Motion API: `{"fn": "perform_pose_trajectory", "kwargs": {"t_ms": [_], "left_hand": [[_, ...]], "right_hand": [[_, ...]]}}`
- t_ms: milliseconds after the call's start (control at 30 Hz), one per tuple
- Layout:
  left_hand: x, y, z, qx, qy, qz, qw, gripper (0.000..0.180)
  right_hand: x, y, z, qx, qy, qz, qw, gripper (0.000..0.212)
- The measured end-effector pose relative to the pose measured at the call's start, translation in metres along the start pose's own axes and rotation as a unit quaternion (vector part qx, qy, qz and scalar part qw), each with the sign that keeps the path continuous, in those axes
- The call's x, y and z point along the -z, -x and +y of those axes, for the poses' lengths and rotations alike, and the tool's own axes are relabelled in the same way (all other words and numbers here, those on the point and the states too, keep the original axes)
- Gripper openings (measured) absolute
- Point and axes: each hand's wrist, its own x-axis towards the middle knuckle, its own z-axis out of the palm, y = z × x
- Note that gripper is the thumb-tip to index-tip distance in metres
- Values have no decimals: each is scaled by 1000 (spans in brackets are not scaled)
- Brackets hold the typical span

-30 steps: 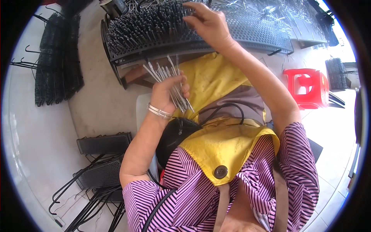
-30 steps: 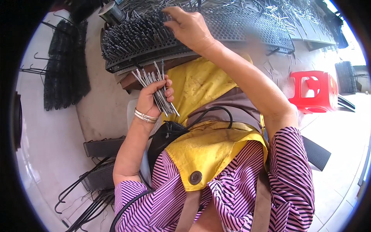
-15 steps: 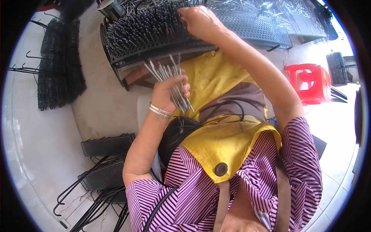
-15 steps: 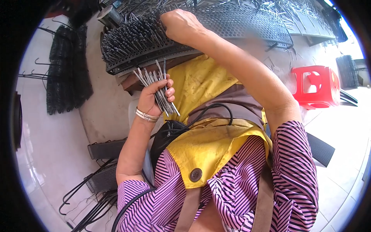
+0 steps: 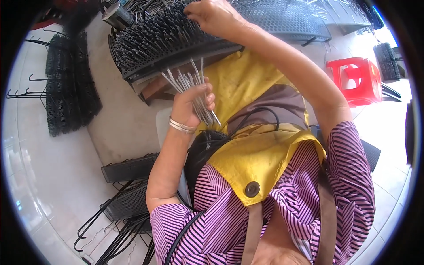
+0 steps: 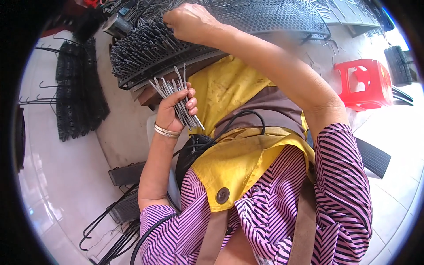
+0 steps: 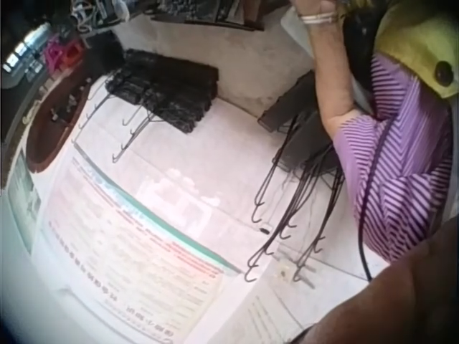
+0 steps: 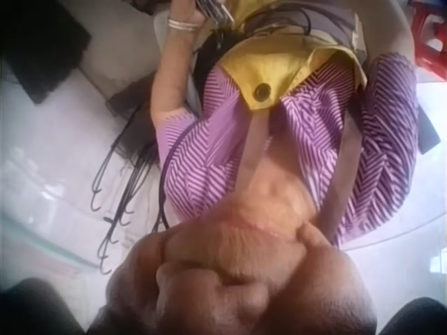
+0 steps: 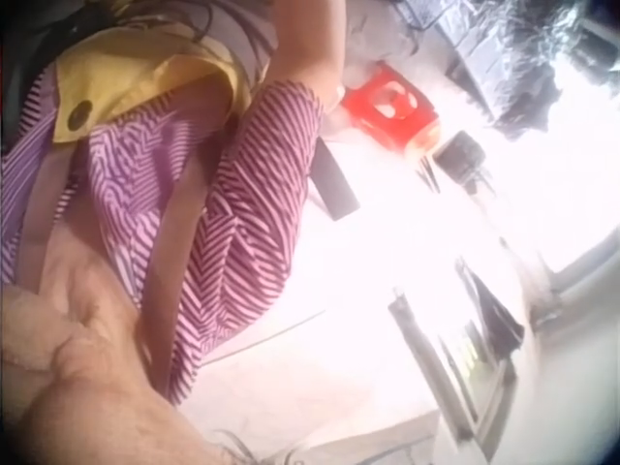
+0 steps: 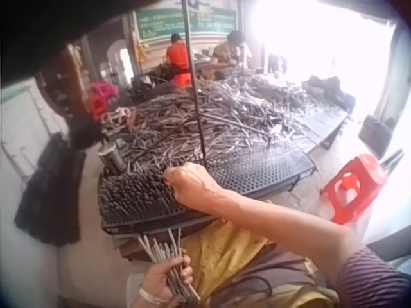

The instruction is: The recorder is inserting thin metal rods into a black plastic mesh to assemble a rack.

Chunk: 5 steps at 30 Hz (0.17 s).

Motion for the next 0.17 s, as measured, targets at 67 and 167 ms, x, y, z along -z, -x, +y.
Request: {"fn": "perform_pose_trajectory", "kwargs": {"t_ms": [67,167], "left_hand": [[3,1,1,13,-29,-26,999,18],[4,1,1,7,-41,-27,999,19]], "right_hand": [[-5,2,0,12,12,-27,999,9],[-12,4,-3,46,77,-61,994,10]]}}
